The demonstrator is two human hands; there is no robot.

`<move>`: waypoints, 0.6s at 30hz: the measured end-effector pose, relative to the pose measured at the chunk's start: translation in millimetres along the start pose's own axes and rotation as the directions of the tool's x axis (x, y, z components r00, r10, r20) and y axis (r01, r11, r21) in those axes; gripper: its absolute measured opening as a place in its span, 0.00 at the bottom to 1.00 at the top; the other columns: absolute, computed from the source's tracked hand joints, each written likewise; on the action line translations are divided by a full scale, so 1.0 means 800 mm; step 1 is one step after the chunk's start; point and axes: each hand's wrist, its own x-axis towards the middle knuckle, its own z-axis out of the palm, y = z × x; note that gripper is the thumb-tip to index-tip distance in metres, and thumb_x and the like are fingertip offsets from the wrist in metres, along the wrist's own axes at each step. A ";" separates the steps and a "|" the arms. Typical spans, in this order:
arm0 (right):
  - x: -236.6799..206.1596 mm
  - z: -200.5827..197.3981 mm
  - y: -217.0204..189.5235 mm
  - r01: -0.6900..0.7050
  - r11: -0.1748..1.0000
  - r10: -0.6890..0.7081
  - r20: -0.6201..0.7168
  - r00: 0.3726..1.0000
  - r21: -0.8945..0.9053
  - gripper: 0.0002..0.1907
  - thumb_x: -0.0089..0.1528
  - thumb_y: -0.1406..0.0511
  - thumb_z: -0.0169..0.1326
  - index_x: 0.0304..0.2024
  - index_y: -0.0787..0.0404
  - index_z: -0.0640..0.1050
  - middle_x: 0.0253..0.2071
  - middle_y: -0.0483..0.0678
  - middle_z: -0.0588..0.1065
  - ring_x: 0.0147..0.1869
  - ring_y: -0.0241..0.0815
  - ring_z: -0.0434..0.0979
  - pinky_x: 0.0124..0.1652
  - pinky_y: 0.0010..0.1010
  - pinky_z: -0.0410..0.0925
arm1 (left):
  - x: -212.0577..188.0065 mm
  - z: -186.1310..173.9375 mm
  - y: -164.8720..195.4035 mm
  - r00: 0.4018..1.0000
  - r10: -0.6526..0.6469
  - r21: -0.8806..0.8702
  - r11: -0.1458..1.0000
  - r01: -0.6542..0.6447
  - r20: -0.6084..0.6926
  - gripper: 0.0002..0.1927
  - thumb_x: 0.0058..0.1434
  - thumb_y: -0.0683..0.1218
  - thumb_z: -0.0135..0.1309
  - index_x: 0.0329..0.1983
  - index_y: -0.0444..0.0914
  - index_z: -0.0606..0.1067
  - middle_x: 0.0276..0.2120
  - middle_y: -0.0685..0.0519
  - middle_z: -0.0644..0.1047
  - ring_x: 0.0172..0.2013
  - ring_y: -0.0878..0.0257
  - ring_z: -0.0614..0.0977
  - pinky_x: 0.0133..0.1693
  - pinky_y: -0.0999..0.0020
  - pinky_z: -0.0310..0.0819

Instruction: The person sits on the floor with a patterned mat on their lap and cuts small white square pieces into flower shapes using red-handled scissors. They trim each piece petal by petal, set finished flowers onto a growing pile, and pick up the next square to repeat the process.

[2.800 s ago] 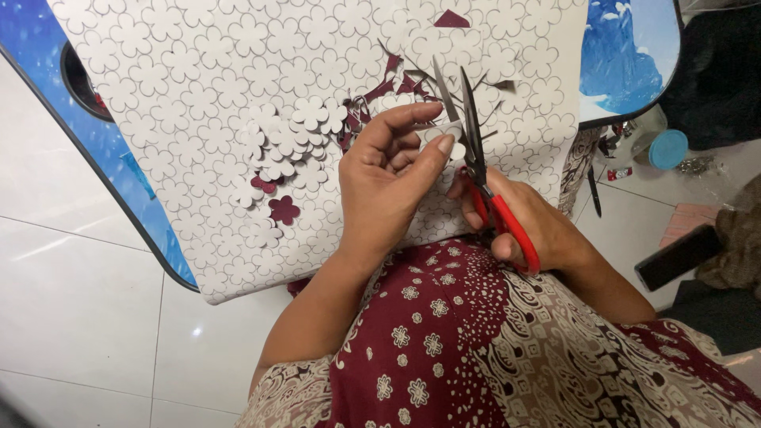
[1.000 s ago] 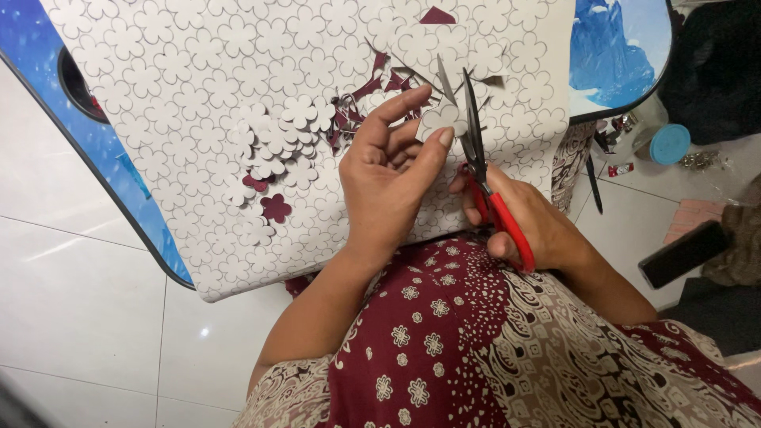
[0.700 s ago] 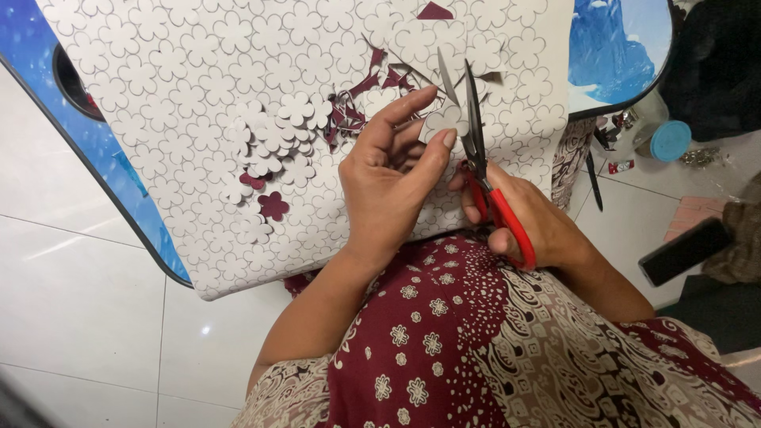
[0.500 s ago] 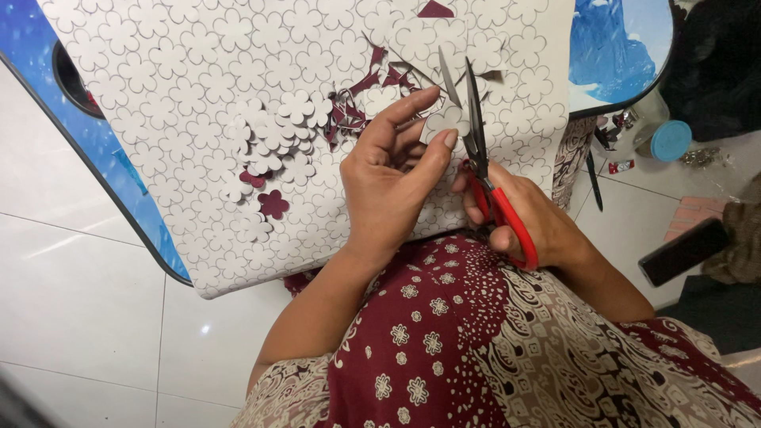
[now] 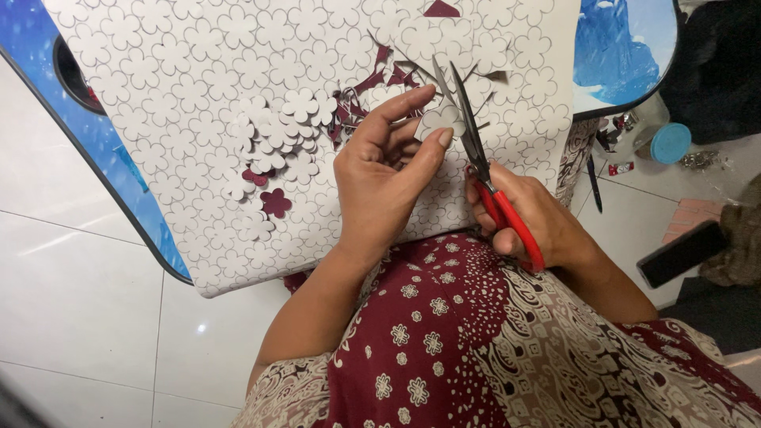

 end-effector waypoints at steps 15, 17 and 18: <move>-0.001 0.001 0.008 -0.061 0.996 0.062 0.015 0.998 -0.069 0.51 0.47 0.20 0.37 0.37 0.59 0.70 0.16 0.37 0.64 0.19 0.30 0.64 0.22 0.27 0.59 | 0.007 -0.008 -0.010 0.994 0.080 -0.046 0.995 -0.083 -0.072 0.25 0.68 0.38 0.61 0.67 0.33 0.69 0.46 0.52 0.80 0.45 0.70 0.82 0.48 0.77 0.80; 0.000 0.002 0.007 -0.040 0.996 0.040 -0.003 0.999 -0.078 0.51 0.48 0.20 0.38 0.37 0.59 0.70 0.18 0.37 0.65 0.20 0.30 0.66 0.23 0.26 0.61 | 0.007 -0.005 -0.014 0.994 0.076 -0.120 0.989 -0.085 -0.072 0.26 0.68 0.36 0.60 0.69 0.33 0.67 0.49 0.52 0.78 0.46 0.70 0.81 0.48 0.77 0.80; 0.000 0.003 0.006 -0.029 0.996 0.028 -0.012 1.000 -0.082 0.51 0.49 0.20 0.38 0.37 0.59 0.69 0.18 0.36 0.65 0.21 0.30 0.66 0.23 0.26 0.62 | 0.007 -0.003 -0.016 0.995 0.076 -0.155 0.984 -0.086 -0.072 0.27 0.69 0.35 0.60 0.69 0.33 0.66 0.50 0.52 0.77 0.46 0.69 0.80 0.49 0.76 0.79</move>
